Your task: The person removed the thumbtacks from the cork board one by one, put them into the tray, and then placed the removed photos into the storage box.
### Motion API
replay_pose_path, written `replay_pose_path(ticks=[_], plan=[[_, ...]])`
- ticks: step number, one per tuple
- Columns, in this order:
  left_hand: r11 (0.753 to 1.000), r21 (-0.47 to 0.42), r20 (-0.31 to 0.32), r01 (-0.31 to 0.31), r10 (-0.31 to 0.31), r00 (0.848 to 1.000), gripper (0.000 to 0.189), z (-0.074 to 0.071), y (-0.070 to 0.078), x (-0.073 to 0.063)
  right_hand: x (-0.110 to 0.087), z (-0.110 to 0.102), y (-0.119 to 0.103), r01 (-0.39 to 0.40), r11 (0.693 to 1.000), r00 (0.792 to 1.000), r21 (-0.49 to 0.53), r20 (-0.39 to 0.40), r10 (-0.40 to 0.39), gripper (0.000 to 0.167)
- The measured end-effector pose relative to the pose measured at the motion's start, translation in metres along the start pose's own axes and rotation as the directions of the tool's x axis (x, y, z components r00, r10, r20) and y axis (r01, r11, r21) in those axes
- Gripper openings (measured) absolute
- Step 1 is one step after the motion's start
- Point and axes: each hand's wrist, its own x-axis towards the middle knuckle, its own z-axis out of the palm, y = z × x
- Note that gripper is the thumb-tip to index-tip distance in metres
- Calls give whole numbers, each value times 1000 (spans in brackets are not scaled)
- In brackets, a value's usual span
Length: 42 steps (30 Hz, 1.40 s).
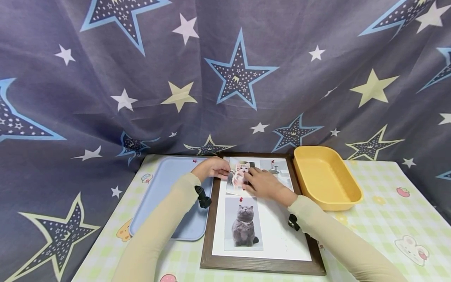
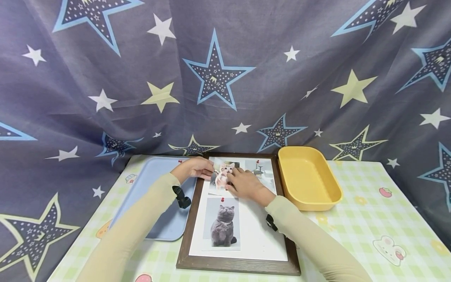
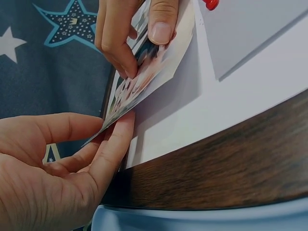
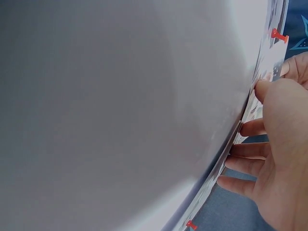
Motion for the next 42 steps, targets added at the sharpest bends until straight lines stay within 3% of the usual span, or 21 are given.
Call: replay_pose_path(ticks=[1,3,6,10,12,16,18,24,26,33,42], plan=[[1000,6,1,-2,2,1000,23,0,0,-1,0,0,0,1,1000,1000,-3,-1,-1,32],[1000,9,-3,1,-1,1000,36,6,7,-19,0,0,0,2,1000,1000,-7,-1,-2,32],[1000,10,-2,10,-10,1000,52,18,22,-57,0,0,-1,3,1000,1000,-7,1,-3,34],[999,37,-8,-18,18,1000,56,36,37,-103,-1,-1,-1,1,1000,1000,1,-7,-1,32],[999,41,-14,-34,35,999,58,41,41,-117,-2,-2,-2,2,1000,1000,11,-19,-1,30],[998,39,-28,-47,48,998,60,46,47,-132,-3,-3,-2,1,1000,999,26,-33,0,28],[998,54,-42,-31,34,999,62,53,54,-150,-3,-2,-1,2,1000,999,30,-33,-1,28],[988,156,-90,3,12,996,68,94,94,-248,-4,-2,-1,11,999,999,31,-35,-10,29],[987,161,-90,-3,18,996,63,100,101,-269,-3,-2,-1,13,999,999,33,-39,-12,29],[989,146,-113,-16,33,993,66,107,105,-282,-4,-5,1,16,1000,997,27,-76,-13,28],[984,180,-117,-14,36,992,67,106,104,-284,2,-6,3,30,999,968,-19,-250,-34,20]])
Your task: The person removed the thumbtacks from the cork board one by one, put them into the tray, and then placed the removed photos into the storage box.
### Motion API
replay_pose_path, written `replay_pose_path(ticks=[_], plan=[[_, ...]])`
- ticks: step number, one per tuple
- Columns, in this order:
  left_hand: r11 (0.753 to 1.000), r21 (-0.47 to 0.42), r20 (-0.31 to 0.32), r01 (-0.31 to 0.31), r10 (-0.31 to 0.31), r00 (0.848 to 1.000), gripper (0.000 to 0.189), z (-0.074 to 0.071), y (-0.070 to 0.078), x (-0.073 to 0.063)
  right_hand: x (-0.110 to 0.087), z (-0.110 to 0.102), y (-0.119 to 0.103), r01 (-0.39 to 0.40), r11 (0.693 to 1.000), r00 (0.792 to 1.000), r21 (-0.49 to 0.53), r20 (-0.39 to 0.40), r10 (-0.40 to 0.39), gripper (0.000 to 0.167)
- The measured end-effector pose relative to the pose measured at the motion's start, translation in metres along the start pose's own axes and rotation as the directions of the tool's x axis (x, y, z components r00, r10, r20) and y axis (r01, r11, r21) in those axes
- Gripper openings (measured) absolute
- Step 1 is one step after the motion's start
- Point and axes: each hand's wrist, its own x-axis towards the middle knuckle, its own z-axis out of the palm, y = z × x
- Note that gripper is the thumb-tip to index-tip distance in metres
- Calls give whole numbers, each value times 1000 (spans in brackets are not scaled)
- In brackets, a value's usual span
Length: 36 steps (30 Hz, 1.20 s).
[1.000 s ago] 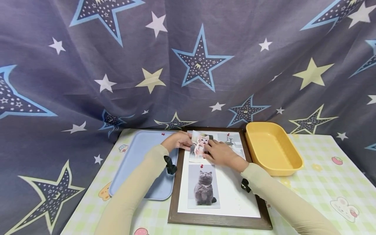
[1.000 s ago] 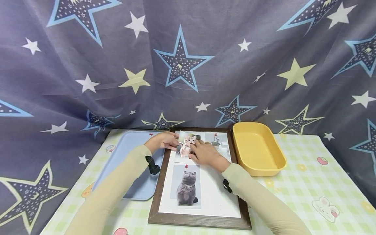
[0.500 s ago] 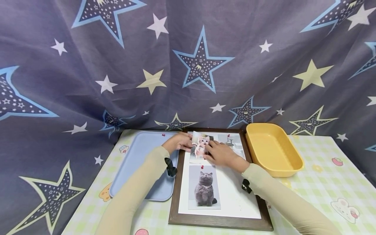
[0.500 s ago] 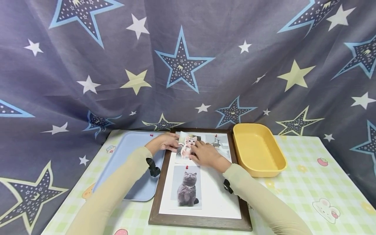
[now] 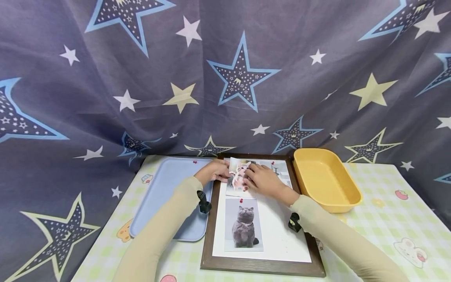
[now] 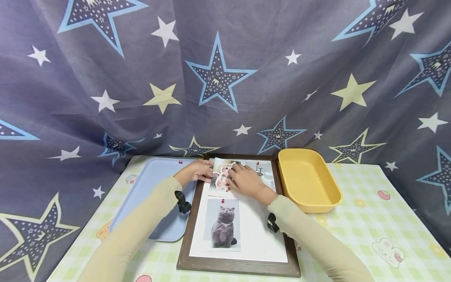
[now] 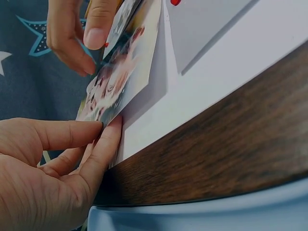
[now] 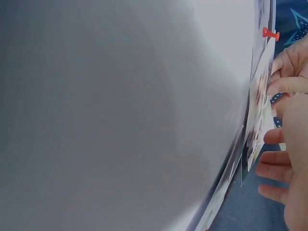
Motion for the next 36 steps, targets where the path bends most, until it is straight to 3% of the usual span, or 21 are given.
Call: replay_pose_path(ticks=[10,17,22,30,36], plan=[[1000,18,-5,18,-18,1000,68,-1,0,2,4,-29,9,-50,999,996,5,-70,50,22],[1000,3,-17,12,-12,1000,68,-1,0,1,-5,-66,35,-89,996,995,-29,-42,88,29],[1000,-21,-18,-1,1,1000,69,1,-2,1,-22,-91,60,-88,993,996,-81,-27,86,26],[1000,-24,-24,-9,8,1000,68,1,-1,3,-60,-122,101,-159,965,987,-209,-9,161,25],[1000,-26,-33,-13,12,999,66,4,-3,2,-92,-132,126,-266,933,952,-244,88,294,31]])
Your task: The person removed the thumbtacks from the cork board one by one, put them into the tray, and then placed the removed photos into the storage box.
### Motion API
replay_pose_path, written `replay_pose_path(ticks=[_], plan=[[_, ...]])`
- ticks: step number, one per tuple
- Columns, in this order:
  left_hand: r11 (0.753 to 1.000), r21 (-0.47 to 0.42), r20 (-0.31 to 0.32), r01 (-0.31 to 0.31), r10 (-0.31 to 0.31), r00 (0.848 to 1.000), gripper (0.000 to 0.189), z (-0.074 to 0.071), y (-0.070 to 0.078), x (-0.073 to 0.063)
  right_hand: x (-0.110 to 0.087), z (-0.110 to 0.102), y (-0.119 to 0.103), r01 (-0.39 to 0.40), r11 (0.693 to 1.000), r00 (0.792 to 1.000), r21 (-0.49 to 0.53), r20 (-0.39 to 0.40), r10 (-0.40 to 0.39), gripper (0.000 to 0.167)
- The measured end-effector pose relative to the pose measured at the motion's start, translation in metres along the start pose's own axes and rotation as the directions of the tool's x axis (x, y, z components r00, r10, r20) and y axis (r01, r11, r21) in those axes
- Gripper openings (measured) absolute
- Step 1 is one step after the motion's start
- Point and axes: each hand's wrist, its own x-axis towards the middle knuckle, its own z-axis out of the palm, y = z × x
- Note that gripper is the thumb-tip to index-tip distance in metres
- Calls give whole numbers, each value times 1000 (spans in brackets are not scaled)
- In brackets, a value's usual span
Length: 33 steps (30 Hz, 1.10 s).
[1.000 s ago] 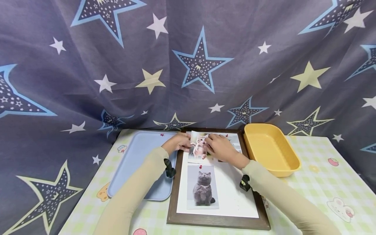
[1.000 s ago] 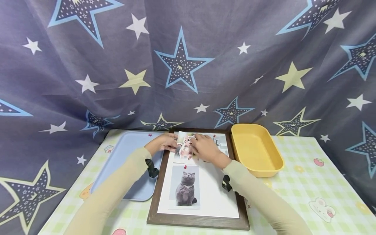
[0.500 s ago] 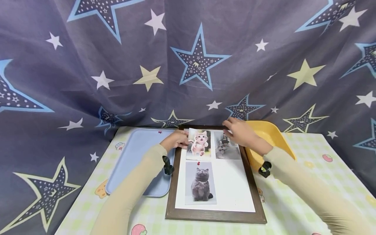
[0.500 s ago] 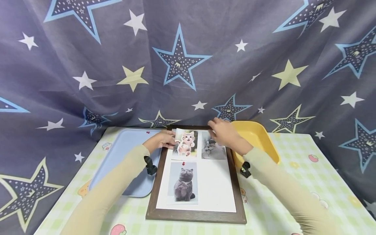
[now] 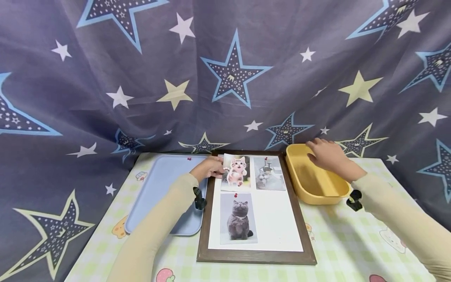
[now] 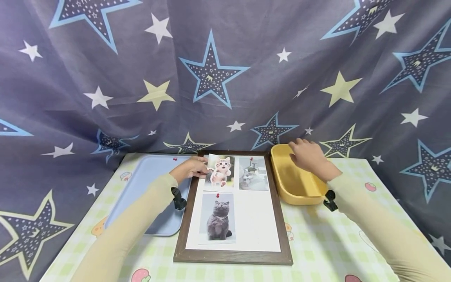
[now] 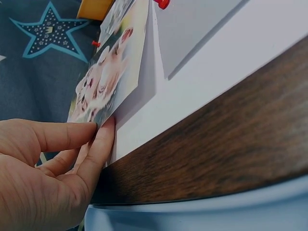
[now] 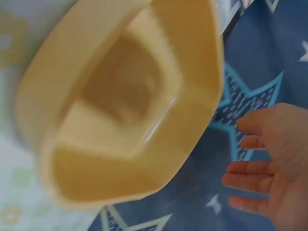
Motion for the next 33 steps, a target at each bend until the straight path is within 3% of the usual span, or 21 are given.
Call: replay_pose_path(ticks=[5,10,14,17,21,24,27,30,33], plan=[[1000,4,-17,-5,5,1000,65,0,-1,-1,-13,7,23,-78,997,984,6,163,76,36],[1000,6,-23,-9,9,1000,65,0,-2,-1,-20,12,41,-174,981,943,90,303,140,43],[1000,-14,-22,-15,15,1000,66,1,-3,-2,-21,17,56,-230,957,913,180,381,148,49],[999,-26,-22,-22,22,1000,66,1,-3,-3,-19,19,65,-262,932,906,250,396,149,50],[1000,-22,-26,-18,17,1000,65,2,-3,-1,-16,16,72,-375,850,856,371,489,165,52],[1000,-18,-25,-12,12,1000,65,2,-2,-1,-14,11,76,-475,771,785,424,601,152,56],[1000,-19,-23,-12,12,1000,66,2,-1,-1,-13,6,79,-523,726,735,447,667,118,60],[1000,-21,-24,-13,12,1000,65,2,-1,-1,-13,3,81,-558,691,704,459,702,102,63],[1000,-21,-25,-13,12,1000,64,2,-2,-1,-13,2,81,-585,666,687,464,720,102,65]])
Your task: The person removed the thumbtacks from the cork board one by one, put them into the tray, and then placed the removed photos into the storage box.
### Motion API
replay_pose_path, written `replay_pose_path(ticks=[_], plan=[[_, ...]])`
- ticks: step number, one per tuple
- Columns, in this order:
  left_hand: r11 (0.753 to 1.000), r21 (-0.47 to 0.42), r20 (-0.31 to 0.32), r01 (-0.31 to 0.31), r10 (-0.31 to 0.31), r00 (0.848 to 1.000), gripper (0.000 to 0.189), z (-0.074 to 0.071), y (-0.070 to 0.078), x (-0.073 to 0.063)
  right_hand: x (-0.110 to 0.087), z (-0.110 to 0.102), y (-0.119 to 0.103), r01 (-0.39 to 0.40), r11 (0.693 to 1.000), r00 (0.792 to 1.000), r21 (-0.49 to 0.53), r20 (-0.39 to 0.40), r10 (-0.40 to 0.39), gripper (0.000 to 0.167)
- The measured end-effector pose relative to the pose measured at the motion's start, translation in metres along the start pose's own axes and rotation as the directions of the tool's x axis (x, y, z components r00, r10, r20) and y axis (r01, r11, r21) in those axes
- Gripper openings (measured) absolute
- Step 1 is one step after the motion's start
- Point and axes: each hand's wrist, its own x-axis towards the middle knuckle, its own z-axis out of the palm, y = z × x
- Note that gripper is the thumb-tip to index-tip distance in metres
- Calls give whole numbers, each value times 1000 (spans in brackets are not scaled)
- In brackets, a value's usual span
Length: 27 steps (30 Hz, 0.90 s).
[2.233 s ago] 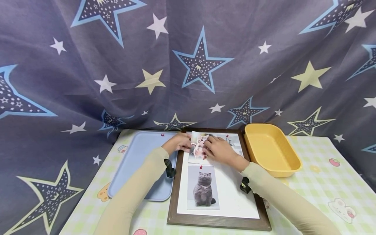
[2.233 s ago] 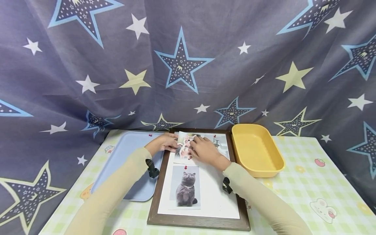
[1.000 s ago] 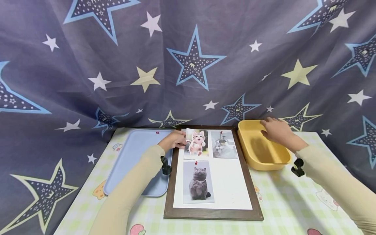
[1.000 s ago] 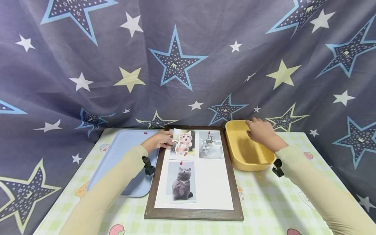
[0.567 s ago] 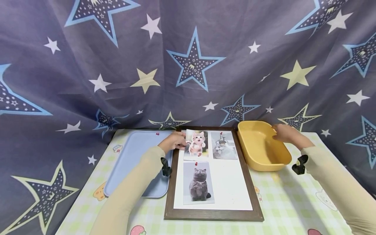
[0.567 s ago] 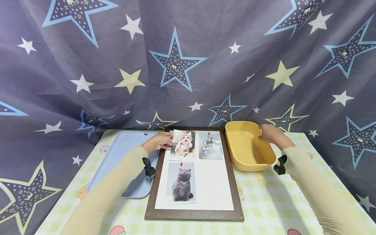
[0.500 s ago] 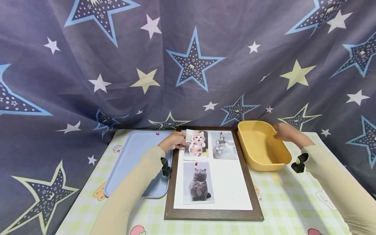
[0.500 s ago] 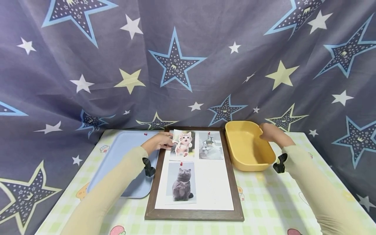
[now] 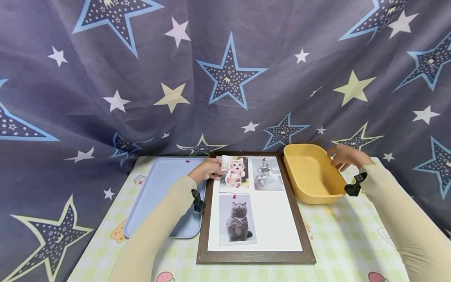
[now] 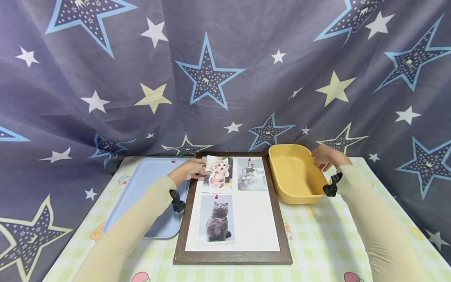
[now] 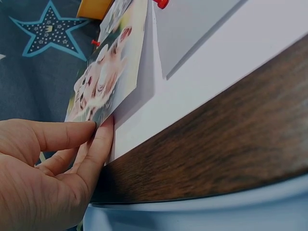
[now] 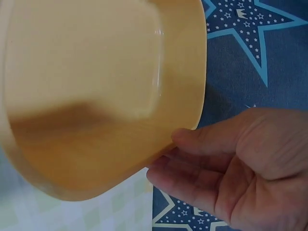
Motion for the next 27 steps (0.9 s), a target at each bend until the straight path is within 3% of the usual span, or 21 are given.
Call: replay_pose_path(ticks=[15,27], plan=[[1000,15,-4,17,-17,1000,62,0,3,0,1,9,14,41,996,997,81,-63,-36,70],[999,35,-57,-21,23,998,51,2,5,-4,3,12,21,55,996,993,74,-107,-47,68]])
